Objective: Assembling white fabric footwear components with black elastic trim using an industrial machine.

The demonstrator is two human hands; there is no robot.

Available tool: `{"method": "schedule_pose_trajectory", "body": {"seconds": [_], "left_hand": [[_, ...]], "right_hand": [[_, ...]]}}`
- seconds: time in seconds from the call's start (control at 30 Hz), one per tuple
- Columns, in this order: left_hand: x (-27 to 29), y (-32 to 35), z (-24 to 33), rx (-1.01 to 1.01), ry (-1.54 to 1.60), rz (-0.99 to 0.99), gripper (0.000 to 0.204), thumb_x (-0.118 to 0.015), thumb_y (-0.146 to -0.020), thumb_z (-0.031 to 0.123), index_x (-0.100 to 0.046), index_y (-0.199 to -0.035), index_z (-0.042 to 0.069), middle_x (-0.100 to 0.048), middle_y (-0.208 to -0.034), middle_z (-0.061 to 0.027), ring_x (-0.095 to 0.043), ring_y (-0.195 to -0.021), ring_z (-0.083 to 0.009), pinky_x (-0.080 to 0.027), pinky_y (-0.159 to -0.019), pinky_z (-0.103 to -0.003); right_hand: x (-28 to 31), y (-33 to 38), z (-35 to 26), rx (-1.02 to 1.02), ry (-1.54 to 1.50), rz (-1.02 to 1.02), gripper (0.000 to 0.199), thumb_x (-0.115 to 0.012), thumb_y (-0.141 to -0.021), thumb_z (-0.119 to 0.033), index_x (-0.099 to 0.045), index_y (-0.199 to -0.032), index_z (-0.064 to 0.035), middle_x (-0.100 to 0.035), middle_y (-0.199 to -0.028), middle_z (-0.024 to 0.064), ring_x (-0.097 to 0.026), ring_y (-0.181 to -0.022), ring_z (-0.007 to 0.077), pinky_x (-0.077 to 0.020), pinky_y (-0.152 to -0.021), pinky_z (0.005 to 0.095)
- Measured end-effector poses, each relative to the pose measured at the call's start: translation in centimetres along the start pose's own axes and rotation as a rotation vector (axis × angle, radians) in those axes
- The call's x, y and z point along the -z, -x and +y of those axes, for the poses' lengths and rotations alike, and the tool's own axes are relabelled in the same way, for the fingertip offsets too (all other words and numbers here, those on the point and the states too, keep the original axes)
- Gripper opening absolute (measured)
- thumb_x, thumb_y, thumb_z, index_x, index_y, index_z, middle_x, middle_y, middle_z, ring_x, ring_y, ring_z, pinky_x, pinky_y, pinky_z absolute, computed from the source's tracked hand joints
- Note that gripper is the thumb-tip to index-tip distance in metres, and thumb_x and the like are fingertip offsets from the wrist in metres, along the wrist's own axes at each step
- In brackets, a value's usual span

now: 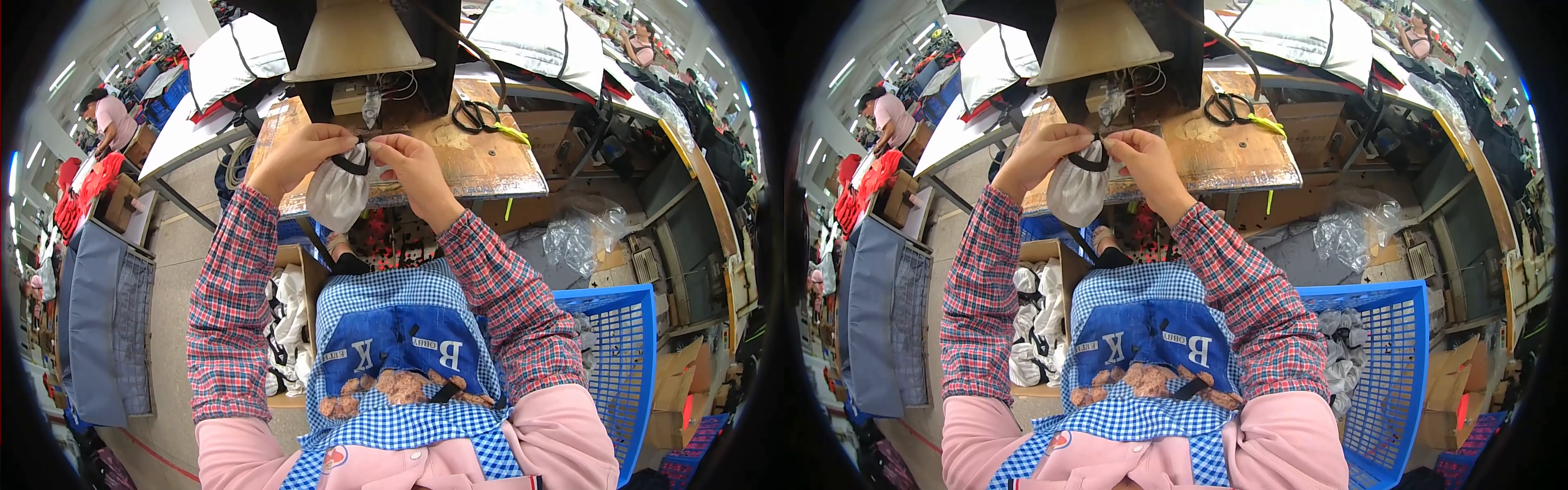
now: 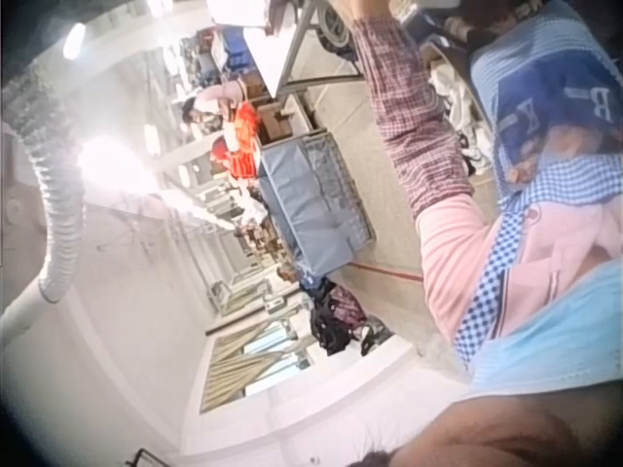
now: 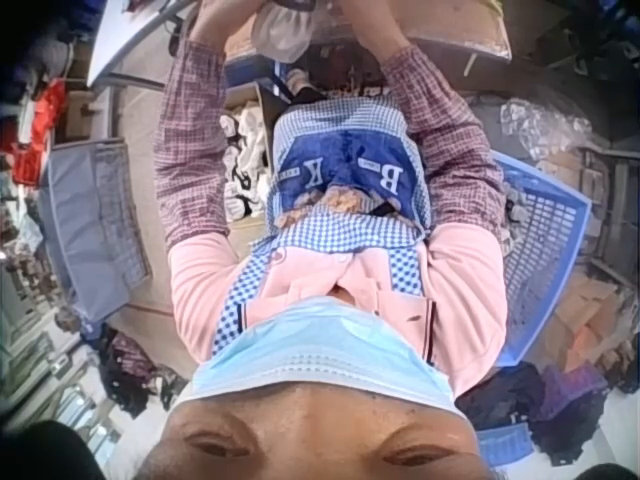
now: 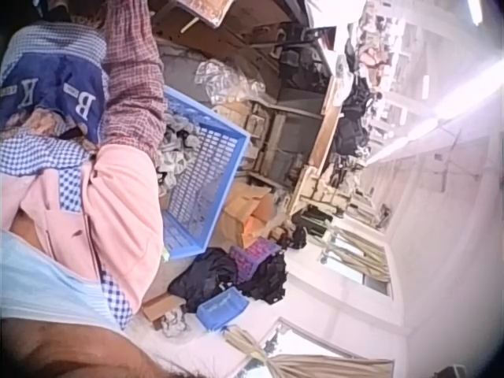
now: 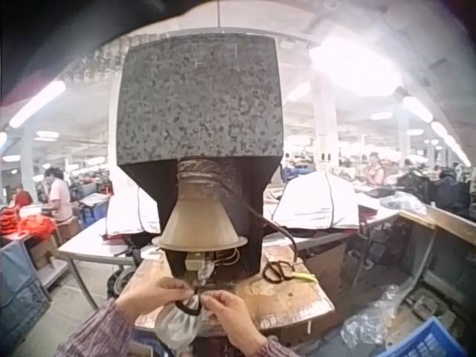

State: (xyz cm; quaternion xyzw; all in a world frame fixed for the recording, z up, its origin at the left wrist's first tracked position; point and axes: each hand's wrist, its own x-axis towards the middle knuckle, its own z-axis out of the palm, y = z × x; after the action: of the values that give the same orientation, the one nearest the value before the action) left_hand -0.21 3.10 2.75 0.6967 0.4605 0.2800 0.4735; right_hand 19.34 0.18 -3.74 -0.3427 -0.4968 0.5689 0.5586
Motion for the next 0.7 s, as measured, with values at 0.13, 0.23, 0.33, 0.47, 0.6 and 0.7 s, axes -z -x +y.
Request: {"method": "schedule_pose_trajectory", "body": {"seconds": [0.13, 0.23, 0.33, 0.47, 0.6, 0.7], "left_hand": [[-0.2, 0.9, 0.1, -0.023, -0.018, -0.065, 0.03, -0.062, -0.092, 0.02, -0.064, -0.111, -0.003, -0.064, -0.095, -0.001, -0.059, -0.082, -0.0066, -0.048, -0.074, -0.02], [-0.1, 1.2, 0.2, -0.055, -0.085, -0.089, 0.03, -0.063, -0.092, 0.021, -0.064, -0.111, -0.002, -0.063, -0.092, -0.0002, -0.057, -0.081, -0.0066, -0.047, -0.072, -0.02], [0.0, 1.4, 0.2, -0.035, -0.13, -0.047, 0.03, -0.064, -0.091, 0.021, -0.065, -0.11, -0.002, -0.062, -0.091, 0.0001, -0.056, -0.08, -0.0063, -0.046, -0.071, -0.02], [0.1, 1.7, 0.5, -0.037, -0.143, -0.038, 0.03, -0.065, -0.091, 0.021, -0.065, -0.11, -0.002, -0.062, -0.091, -0.0003, -0.056, -0.081, -0.0064, -0.046, -0.071, -0.02], [0.1, 2.1, 0.8, -0.042, -0.189, -0.068, 0.03, -0.066, -0.09, 0.021, -0.065, -0.11, -0.002, -0.062, -0.092, -0.0006, -0.056, -0.082, -0.0073, -0.046, -0.074, -0.021], [-0.2, 2.4, 0.6, -0.073, -0.224, -0.051, 0.032, -0.067, -0.088, 0.022, -0.065, -0.108, -0.003, -0.063, -0.091, -0.0024, -0.057, -0.082, -0.0087, -0.046, -0.075, -0.022]], "right_hand": [[-0.1, 0.4, 0.1, 0.013, 0.042, -0.053, 0.021, -0.061, -0.094, -0.021, -0.065, -0.103, -0.0028, -0.063, -0.087, -0.0013, -0.058, -0.081, 0.0071, -0.0467, -0.071, 0.022], [0.0, 0.6, 0.1, 0.012, 0.04, -0.089, 0.02, -0.06, -0.094, -0.021, -0.065, -0.102, -0.0039, -0.063, -0.084, -0.0018, -0.058, -0.079, 0.007, -0.047, -0.07, 0.022], [0.3, 0.6, 0.0, -0.039, -0.026, -0.107, 0.02, -0.06, -0.095, -0.022, -0.065, -0.101, -0.0045, -0.064, -0.086, -0.0011, -0.059, -0.08, 0.007, -0.0476, -0.07, 0.022], [0.5, 0.8, -0.2, -0.066, -0.071, -0.117, 0.019, -0.06, -0.095, -0.023, -0.065, -0.101, -0.0057, -0.064, -0.088, -0.0011, -0.059, -0.081, 0.0071, -0.0482, -0.071, 0.0223], [0.3, 1.3, -0.1, -0.023, 0.039, -0.118, 0.022, -0.063, -0.093, -0.022, -0.065, -0.106, -0.0045, -0.066, -0.092, -0.0005, -0.06, -0.086, 0.0072, -0.049, -0.072, 0.0222], [0.0, 1.5, -0.2, 0.071, 0.17, -0.129, 0.023, -0.065, -0.092, -0.02, -0.065, -0.107, -0.0025, -0.067, -0.094, 0.0011, -0.061, -0.085, 0.0079, -0.0494, -0.071, 0.0225]]}}
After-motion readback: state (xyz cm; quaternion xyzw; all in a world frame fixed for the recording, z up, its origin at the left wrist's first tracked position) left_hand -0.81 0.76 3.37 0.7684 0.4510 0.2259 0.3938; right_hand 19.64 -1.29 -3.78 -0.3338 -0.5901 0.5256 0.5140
